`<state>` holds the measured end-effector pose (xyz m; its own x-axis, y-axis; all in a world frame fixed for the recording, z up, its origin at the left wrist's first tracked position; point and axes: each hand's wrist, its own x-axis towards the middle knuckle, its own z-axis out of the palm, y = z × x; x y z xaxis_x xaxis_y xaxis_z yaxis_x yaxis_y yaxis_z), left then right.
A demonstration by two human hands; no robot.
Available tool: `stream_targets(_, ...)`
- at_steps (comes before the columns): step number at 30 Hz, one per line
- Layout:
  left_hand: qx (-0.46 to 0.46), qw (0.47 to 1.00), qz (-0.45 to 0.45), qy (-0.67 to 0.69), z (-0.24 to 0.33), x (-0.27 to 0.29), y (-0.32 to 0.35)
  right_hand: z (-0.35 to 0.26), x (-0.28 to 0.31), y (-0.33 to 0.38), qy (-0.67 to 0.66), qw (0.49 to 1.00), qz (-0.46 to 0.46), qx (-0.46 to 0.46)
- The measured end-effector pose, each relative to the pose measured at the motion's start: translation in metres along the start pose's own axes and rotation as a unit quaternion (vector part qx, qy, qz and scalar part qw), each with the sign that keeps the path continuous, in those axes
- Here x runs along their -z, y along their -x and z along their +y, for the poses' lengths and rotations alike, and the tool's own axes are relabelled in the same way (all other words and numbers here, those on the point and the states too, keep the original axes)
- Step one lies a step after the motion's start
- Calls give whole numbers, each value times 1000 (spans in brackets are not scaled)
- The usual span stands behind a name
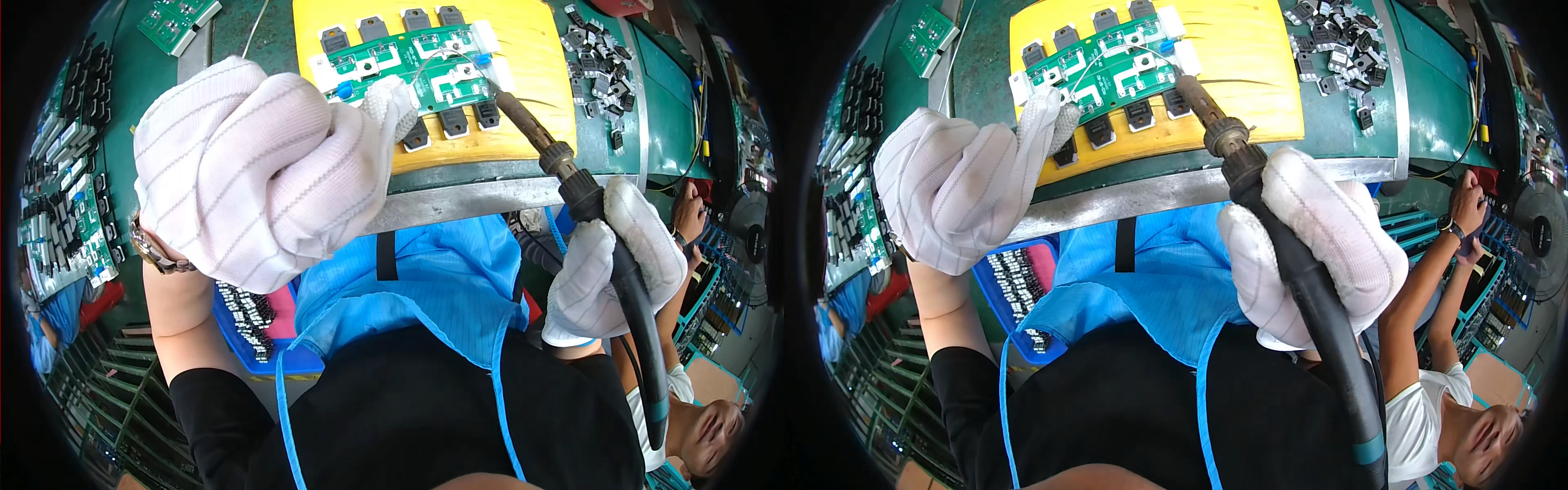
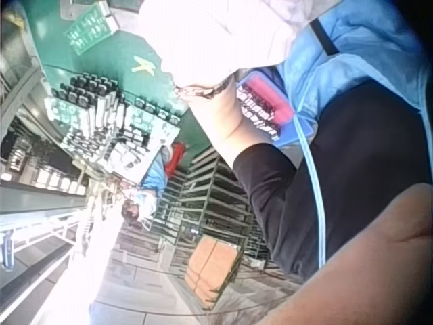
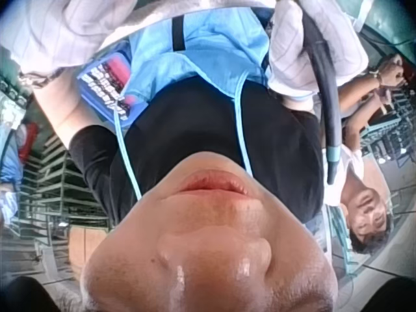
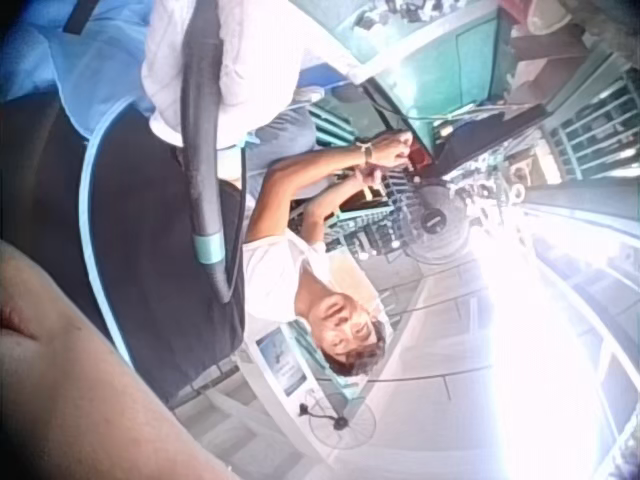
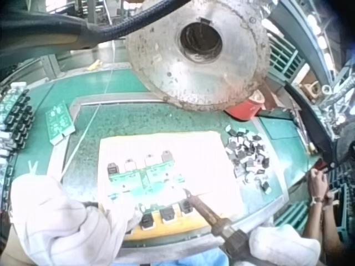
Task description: The person solders components onto a circuit board using a soldering iron and solder wire, sets it aside, and inserts electronic components into another circuit board by hand before soldering them.
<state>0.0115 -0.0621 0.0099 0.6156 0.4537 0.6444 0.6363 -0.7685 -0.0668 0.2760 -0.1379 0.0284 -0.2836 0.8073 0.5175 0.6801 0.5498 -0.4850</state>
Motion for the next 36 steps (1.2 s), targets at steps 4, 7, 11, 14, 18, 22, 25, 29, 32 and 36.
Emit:
stream_targets(4,0,1000,-2,-6,0,0,3,50,-31,-36,-4,1000,-2,8)
stream_targets(7,1,1000,-5,-13,-3,2,6,6,-7,-8,-10,1000,-5,15)
stream_targets(11,-1,1000,-8,-16,-5,2,6,14,14,-3,-13,1000,-6,20)
stream_targets(14,-2,1000,-11,-26,0,5,5,59,7,-25,-20,999,-6,29)
stream_targets(18,-5,999,-14,-30,-1,0,2,20,-6,-16,-23,999,-6,35)
stream_targets(22,-9,999,-16,-33,0,0,2,22,4,-12,-26,999,-6,39)
stream_targets(25,-11,999,-18,-37,0,3,4,24,20,-6,-29,999,-6,43)
stream_targets(29,-15,999,-19,-40,3,4,4,30,4,-16,-29,998,-6,48)
stream_targets(32,-17,999,-20,-42,-2,4,5,28,-5,-22,-31,998,-7,52)
stream_targets(36,-12,998,-26,-55,1,5,9,73,17,-27,-43,997,-12,65)
